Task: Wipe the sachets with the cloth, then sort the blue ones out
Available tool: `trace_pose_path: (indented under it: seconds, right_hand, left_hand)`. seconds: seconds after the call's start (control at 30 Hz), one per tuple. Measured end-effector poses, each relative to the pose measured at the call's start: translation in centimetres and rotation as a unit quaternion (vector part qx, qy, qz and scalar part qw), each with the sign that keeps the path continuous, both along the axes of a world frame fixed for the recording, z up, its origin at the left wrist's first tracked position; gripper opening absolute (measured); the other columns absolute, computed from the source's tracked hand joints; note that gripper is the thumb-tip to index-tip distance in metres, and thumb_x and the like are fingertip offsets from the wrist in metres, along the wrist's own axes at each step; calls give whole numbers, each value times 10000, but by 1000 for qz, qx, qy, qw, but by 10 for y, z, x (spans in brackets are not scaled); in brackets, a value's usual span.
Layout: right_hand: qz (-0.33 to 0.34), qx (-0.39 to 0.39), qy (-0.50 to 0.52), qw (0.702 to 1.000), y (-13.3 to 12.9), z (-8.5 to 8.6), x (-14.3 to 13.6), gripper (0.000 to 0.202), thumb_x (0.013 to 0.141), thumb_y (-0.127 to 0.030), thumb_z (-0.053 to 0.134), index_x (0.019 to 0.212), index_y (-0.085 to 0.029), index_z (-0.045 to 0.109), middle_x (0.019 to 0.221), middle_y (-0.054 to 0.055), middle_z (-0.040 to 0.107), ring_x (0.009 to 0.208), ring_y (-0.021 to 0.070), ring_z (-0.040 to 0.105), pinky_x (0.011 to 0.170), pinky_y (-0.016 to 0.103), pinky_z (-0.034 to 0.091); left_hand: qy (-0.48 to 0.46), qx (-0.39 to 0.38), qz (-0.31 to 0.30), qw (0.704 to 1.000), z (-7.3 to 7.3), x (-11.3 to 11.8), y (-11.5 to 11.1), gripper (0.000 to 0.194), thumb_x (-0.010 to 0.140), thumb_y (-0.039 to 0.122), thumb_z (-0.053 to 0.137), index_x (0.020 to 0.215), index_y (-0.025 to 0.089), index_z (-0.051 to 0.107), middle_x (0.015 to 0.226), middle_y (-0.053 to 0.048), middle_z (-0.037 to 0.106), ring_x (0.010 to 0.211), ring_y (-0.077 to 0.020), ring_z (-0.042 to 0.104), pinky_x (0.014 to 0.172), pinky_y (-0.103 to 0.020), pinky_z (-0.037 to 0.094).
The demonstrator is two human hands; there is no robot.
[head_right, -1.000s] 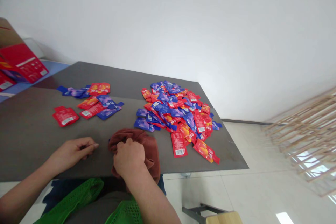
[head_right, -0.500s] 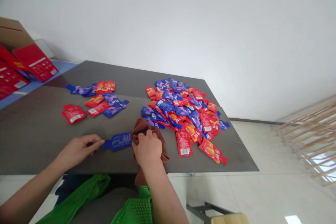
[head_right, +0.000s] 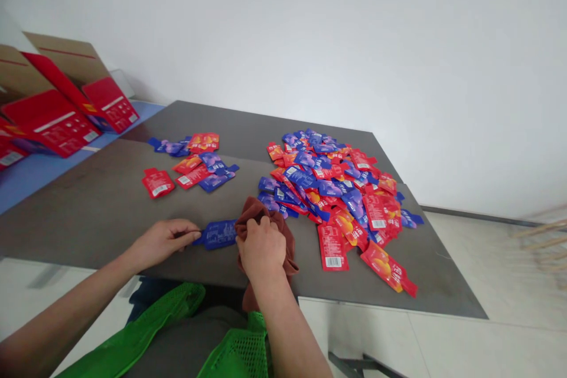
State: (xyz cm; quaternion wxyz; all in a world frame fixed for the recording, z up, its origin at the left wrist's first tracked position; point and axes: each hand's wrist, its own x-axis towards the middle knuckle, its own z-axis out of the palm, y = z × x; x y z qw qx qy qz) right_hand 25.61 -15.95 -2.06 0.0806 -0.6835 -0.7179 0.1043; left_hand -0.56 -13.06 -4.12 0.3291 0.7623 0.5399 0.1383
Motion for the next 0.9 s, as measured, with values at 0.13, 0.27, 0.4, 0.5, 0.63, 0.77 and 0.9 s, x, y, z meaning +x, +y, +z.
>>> trace_pose_path:
  seconds: [0.13,0.27,0.4,0.5,0.63,0.77,0.9]
  right_hand:
    - [-1,-1,7,1000,-1,0,0,254,914,-475,683,1034,-251,682,1089,74,618,996,246,607,737,309,477]
    - [-1,0,11,1000,-1,-2,0,240,928,-466,667,1024,-248,683,1088,74,619,992,239,601,745,305,466]
    - [12,26,15,999,-2,-9,6,228,949,-468,643,989,-247,686,1066,65,630,1009,234,593,769,305,461]
    - [11,54,29,998,-6,-10,9,237,988,-460,587,966,-247,686,1030,61,631,1004,223,591,787,300,459]
    - [55,113,44,991,-23,3,-15,200,993,-417,572,1046,-256,678,1045,68,619,998,221,578,823,313,464]
    - [148,79,24,986,-26,9,-47,189,968,-402,596,1070,-258,664,1060,69,618,994,234,584,769,310,482]
    - [65,4,-37,997,-5,6,-23,178,988,-338,547,1085,-255,671,1082,82,626,958,232,628,725,305,485]
  left_hand:
    - [32,19,-64,997,10,0,1,316,943,487,563,1001,241,754,946,-20,739,855,-196,671,761,-261,463]
    - [72,11,-95,993,16,4,7,298,910,469,580,873,214,729,844,-18,712,777,-188,640,694,-251,427]
    - [114,29,-89,989,13,13,16,409,917,491,548,641,197,614,655,-1,620,635,-165,563,607,-255,351]
    - [114,50,-69,990,8,15,13,455,927,507,538,596,196,567,616,5,579,600,-155,534,590,-263,321]
    - [32,75,-50,995,1,7,2,457,952,514,511,629,195,561,630,17,552,626,-148,545,618,-252,354]
    - [14,78,-60,995,-1,4,-3,408,958,468,487,664,199,578,662,11,584,651,-155,554,622,-249,367]
    - [51,97,-63,992,1,8,-2,403,948,454,507,644,198,571,650,10,571,637,-154,543,613,-254,351]
